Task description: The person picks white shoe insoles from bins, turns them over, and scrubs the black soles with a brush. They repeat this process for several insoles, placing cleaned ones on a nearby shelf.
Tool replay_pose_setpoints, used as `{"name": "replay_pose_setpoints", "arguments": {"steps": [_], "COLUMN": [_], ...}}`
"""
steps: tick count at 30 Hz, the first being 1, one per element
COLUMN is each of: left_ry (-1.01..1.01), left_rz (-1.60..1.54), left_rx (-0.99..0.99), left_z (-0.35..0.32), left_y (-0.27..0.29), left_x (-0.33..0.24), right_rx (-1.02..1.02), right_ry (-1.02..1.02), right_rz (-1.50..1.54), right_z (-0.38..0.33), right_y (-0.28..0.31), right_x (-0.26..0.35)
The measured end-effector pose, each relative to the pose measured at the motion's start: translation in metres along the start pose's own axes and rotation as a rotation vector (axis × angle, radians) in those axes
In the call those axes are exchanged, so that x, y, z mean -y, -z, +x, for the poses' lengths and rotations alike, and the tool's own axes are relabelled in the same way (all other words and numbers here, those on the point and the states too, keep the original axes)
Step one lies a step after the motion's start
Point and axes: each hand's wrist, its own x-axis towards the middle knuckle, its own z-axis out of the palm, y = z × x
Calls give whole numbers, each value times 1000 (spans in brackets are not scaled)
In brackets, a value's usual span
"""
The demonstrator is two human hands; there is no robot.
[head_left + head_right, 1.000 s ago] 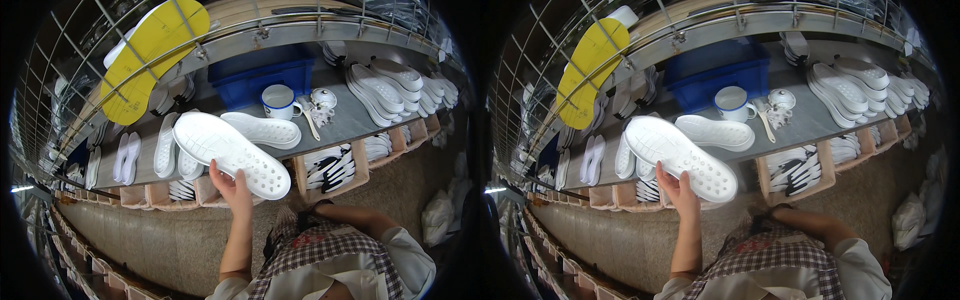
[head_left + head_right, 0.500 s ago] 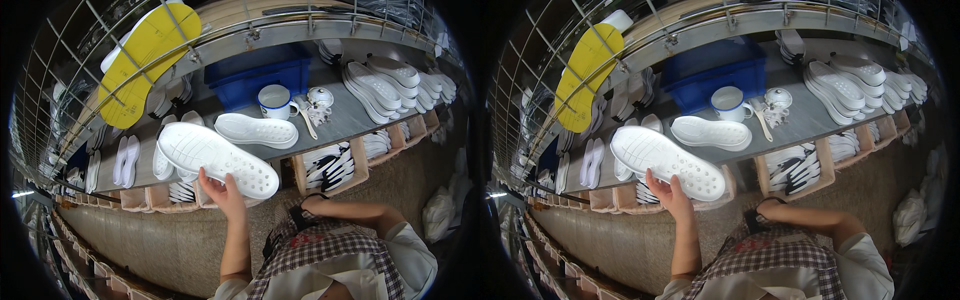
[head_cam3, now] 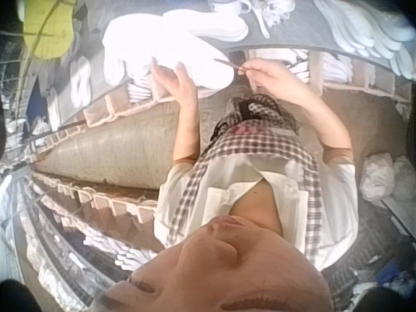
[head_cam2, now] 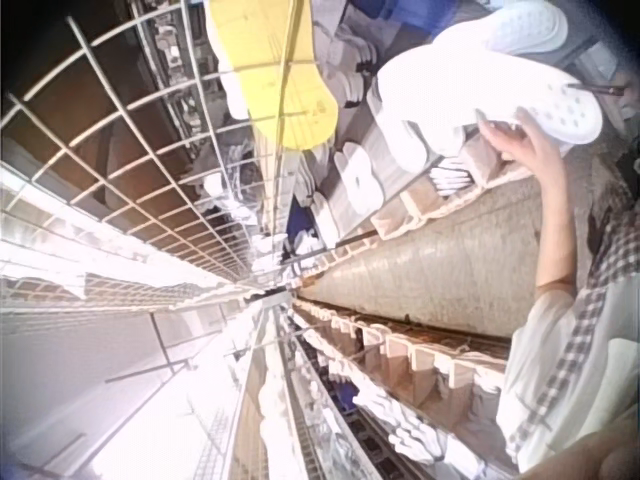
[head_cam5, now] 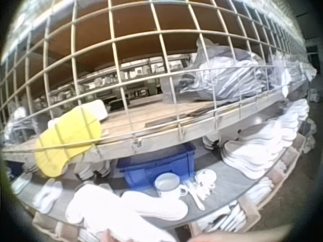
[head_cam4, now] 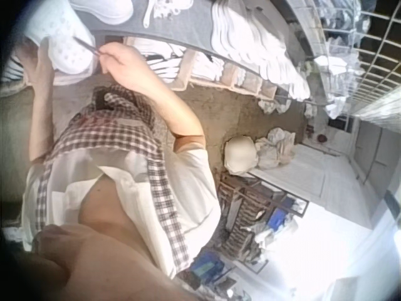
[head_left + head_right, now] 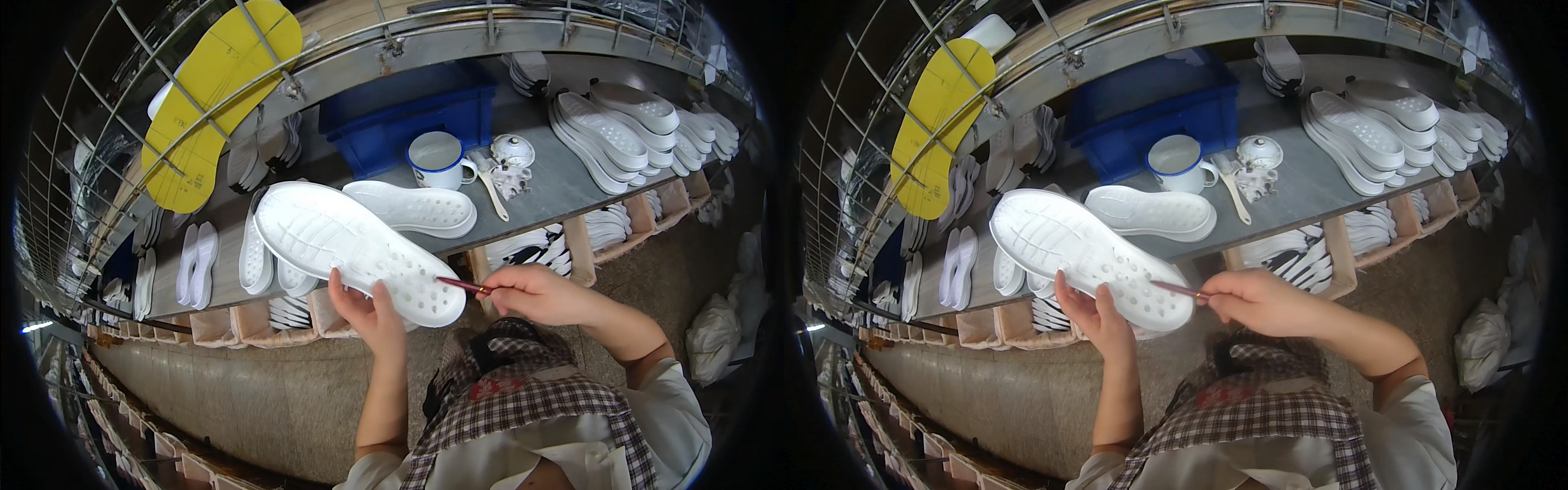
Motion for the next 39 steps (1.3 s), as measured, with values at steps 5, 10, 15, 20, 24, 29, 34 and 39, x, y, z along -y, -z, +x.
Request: {"name": "replay_pose_setpoints", "arguments": {"steps": [5, 10, 15, 20, 24, 29, 34, 39], "left_ry": [-66, -156, -165, -131, -164, -154, -68, 117], "left_rz": [-15, 75, 69, 64, 71, 98, 127, -28], "left_rx": [64, 83, 76, 59, 71, 58, 13, -15], "left_z": [-8, -12, -14, -16, -16, -15, -11, 9], "left_y": [2, 7, 11, 11, 9, 8, 5, -3], "left_x": [7, 19, 16, 11, 12, 15, 7, 5], "right_rx": [17, -54, -5, -1, -66, -17, -89, -33], "right_ry": [75, 294, 256, 249, 277, 277, 274, 136], "right_rz": [-185, -506, -666, -694, -674, -634, -241, -43], "right_z": [13, 23, 26, 21, 21, 17, -3, -24], "right_y": [-9, -24, -28, -23, -27, -32, -13, 3], "right_x": [9, 15, 17, 13, 9, 10, 2, -56]}}
